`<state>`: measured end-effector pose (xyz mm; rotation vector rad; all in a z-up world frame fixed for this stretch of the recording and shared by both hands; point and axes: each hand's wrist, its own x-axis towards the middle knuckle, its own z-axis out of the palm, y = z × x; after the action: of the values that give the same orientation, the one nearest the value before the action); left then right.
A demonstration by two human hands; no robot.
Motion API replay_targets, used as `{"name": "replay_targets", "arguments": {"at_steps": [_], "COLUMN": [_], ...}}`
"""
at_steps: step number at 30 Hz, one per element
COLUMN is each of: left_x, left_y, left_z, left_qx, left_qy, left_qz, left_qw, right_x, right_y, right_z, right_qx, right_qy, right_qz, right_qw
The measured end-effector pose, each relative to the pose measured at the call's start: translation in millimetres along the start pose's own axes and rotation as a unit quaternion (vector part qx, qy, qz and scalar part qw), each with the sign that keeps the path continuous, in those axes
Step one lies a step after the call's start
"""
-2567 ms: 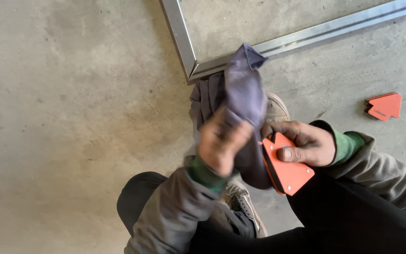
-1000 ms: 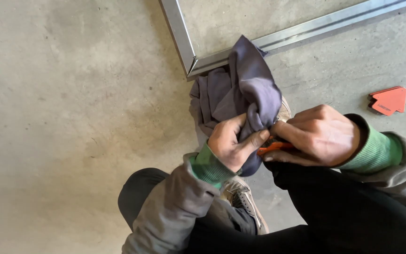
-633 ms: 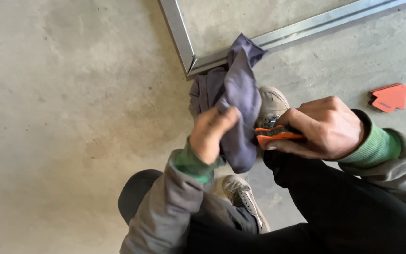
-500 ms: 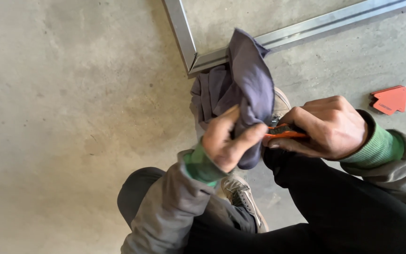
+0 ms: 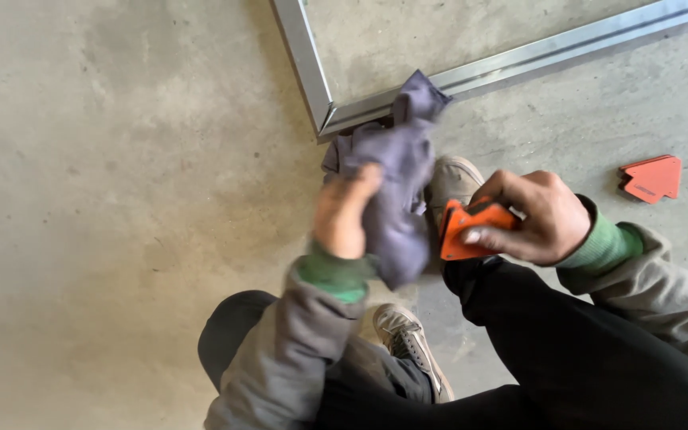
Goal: The person kneels on a concrete floor and uses a cloth to wipe two orange corner brackets before attaching them to the corners of a rectangular metal frame. The person aligns and presses each bracket into place at two corners, then adjusts the frame's position on the floor.
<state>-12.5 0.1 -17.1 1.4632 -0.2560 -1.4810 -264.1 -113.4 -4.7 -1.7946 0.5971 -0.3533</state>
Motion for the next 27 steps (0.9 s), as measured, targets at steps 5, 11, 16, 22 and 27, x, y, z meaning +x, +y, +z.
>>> {"name": "replay_targets", "arguments": {"at_steps": [5, 11, 16, 22, 27], "left_x": [0, -18, -18, -14, -23], "left_y": [-12, 19, 5, -16, -20], "left_z": [-25, 20, 32, 56, 118], "left_qx": [0.291, 0.04, 0.018, 0.126, 0.141], "left_qy": [0.112, -0.054, 0.011, -0.065, 0.066], "left_qz": [0.379, 0.14, 0.204, 0.334, 0.318], "left_qw": [0.871, 0.988, 0.979, 0.932, 0.935], "right_x": [-30, -17, -17, -3, 17], "right_y": [42, 37, 46, 14, 14], "right_z": [24, 41, 37, 46, 42], "right_qx": [0.365, 0.532, 0.514, 0.43, 0.35], "right_qy": [0.074, 0.145, 0.146, 0.268, 0.407], "right_qz": [0.136, 0.145, 0.116, 0.143, 0.136], "right_qw": [0.918, 0.822, 0.837, 0.85, 0.833]}}
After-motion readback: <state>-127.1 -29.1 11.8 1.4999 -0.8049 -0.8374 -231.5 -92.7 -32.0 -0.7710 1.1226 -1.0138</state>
